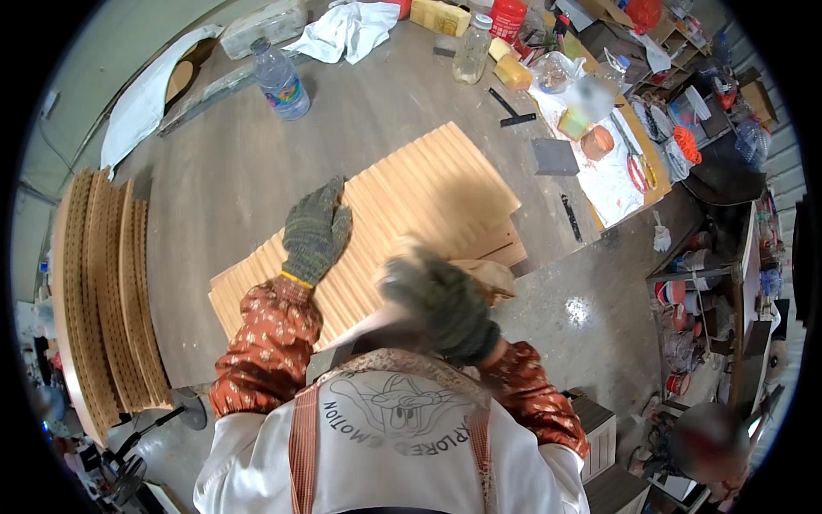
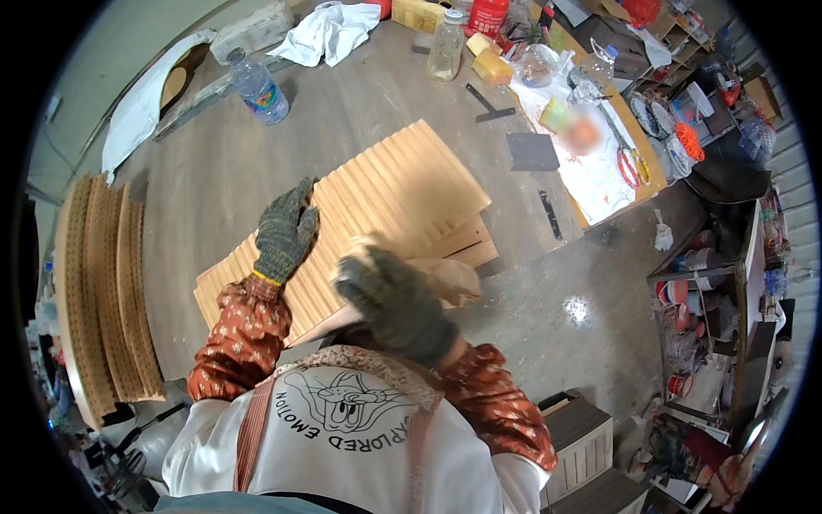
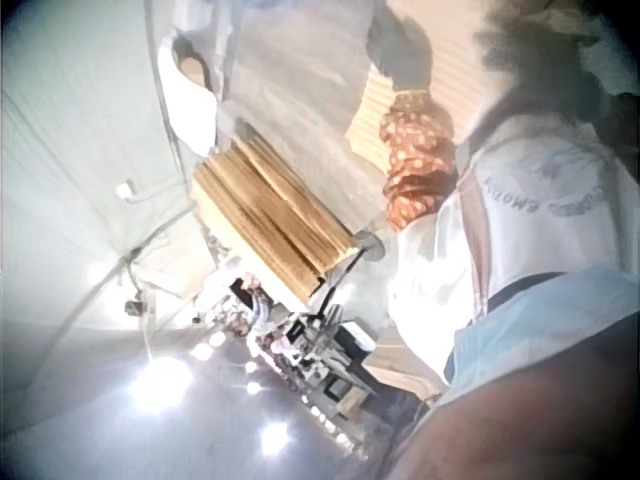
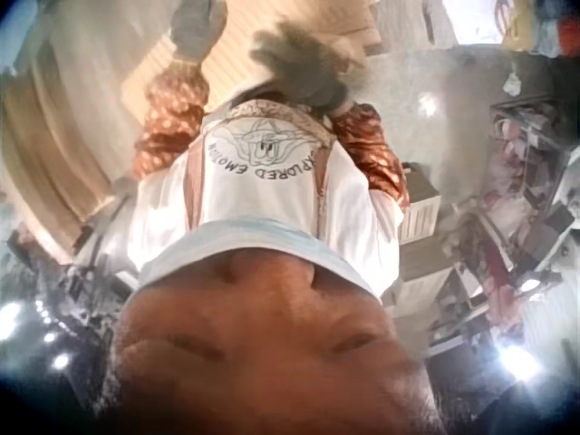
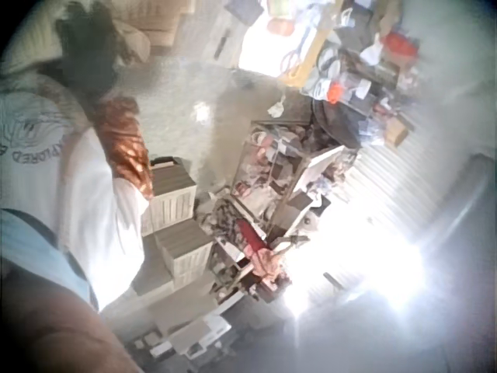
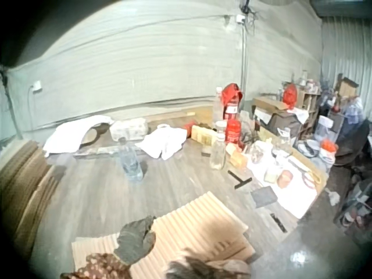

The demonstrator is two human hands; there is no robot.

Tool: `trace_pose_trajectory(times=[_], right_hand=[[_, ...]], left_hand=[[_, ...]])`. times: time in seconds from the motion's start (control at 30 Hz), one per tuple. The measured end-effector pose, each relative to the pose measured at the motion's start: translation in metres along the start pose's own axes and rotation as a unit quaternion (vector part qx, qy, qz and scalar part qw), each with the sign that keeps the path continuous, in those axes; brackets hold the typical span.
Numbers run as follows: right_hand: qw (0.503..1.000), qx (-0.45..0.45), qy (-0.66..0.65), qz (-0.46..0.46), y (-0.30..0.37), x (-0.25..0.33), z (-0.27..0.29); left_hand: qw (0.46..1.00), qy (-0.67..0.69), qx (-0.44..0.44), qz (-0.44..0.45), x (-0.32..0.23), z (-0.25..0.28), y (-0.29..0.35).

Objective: The person sands wooden panels by hand using sponges and a cloth. They wipe the surface with a cloth, apply a liquid from a bottle, and rub different areas of the panel with sanding sponges.

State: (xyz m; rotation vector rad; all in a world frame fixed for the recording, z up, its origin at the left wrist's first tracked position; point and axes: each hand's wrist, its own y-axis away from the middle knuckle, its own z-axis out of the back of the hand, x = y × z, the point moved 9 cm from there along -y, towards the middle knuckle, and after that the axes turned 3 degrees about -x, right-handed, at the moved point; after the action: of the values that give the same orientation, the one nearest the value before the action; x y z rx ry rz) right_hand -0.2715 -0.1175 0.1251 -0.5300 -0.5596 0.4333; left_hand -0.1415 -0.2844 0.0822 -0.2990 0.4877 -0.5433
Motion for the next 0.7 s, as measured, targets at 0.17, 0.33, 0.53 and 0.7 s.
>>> trace_pose_trajectory(times=[0.17,0.33,0.53,0.7], right_hand=[[0.992,0.116,-0.002,0.041,0.002,-0.026,-0.035],[0.992,0.113,0.059,-0.006,-0.016,-0.101,0.026],[0.974,-0.13,0.091,0.159,-0.113,-0.126,0.131],[0.972,-0.09,0.192,0.099,-0.132,-0.216,0.127]], left_hand=[[0.998,0.044,-0.023,-0.03,-0.01,0.008,0.009],[0.999,0.02,-0.021,-0.046,-0.016,0.007,0.004],[0.993,-0.117,0.013,0.002,-0.023,-0.003,-0.005],[0.976,-0.212,-0.033,0.024,-0.049,-0.028,-0.009]])
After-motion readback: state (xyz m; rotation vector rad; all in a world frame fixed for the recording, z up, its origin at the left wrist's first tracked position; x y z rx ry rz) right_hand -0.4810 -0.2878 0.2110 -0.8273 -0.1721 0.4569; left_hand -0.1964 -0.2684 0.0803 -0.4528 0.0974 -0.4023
